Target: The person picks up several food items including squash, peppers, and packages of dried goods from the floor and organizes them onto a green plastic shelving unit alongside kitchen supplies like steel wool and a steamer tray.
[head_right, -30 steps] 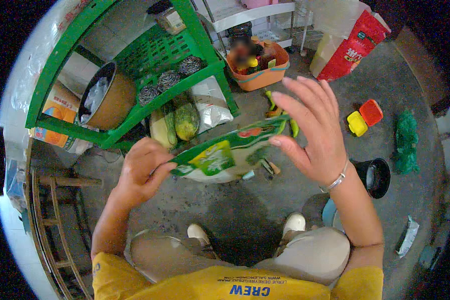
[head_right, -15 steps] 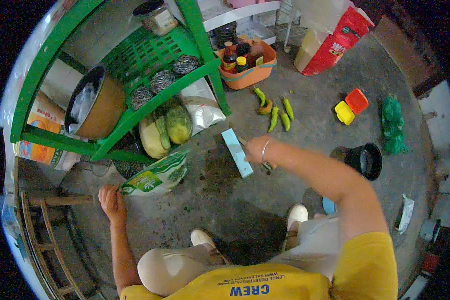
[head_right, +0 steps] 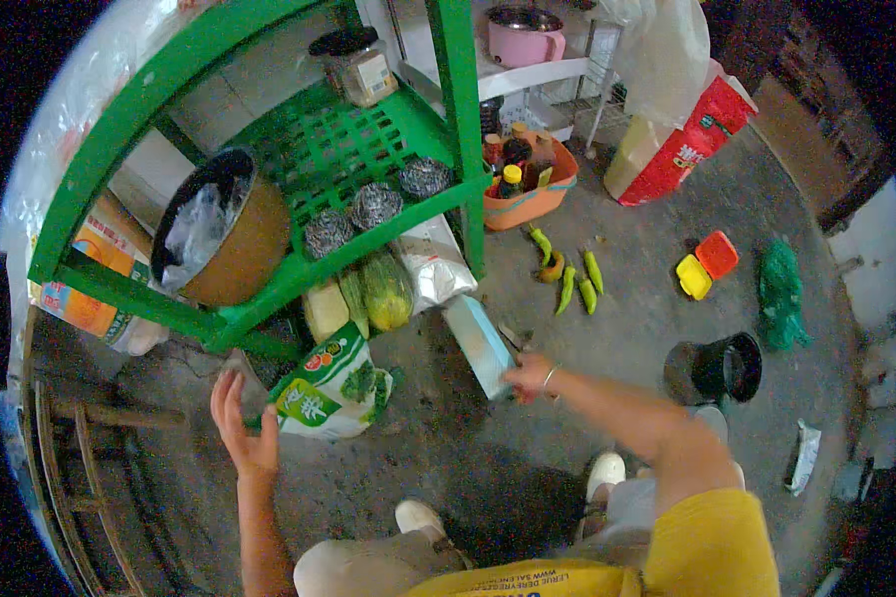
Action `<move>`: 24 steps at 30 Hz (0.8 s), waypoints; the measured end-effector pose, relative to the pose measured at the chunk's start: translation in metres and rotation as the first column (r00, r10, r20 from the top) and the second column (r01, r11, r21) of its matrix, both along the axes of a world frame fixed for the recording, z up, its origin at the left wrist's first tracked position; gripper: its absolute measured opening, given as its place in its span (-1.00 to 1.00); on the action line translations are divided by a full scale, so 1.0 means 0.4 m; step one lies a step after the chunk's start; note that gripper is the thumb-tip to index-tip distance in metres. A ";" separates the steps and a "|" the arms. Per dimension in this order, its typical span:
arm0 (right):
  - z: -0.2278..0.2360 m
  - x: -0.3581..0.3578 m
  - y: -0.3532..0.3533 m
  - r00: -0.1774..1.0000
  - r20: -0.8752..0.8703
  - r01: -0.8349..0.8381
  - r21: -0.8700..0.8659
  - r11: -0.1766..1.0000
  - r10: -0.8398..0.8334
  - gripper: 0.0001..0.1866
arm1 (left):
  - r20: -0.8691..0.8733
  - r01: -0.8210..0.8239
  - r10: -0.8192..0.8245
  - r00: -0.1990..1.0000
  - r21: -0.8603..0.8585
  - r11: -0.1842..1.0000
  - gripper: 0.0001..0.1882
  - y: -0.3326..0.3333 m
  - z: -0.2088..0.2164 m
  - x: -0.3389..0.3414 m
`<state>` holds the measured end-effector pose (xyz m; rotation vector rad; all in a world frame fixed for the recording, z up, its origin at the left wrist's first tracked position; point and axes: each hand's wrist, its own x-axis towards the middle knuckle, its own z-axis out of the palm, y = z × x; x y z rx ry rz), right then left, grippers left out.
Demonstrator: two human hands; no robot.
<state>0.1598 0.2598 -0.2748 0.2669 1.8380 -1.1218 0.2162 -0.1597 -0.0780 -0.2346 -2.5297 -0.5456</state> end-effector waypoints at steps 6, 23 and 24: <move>0.305 -0.054 0.039 0.894 0.433 0.147 -0.520 0.841 0.112 -0.57 | 0.263 0.363 -0.390 0.883 0.145 0.920 -0.38 0.173 0.003 -0.077; 0.489 -0.204 0.140 0.928 -0.152 0.192 -0.584 0.789 -0.339 -0.46 | 0.315 0.217 -0.476 0.821 0.599 0.771 -0.24 0.433 0.038 -0.210; 0.462 -0.204 0.164 0.903 -0.171 0.238 -0.564 0.791 -0.394 -0.49 | 0.387 0.096 -0.396 0.833 0.603 0.792 -0.29 0.437 0.080 -0.220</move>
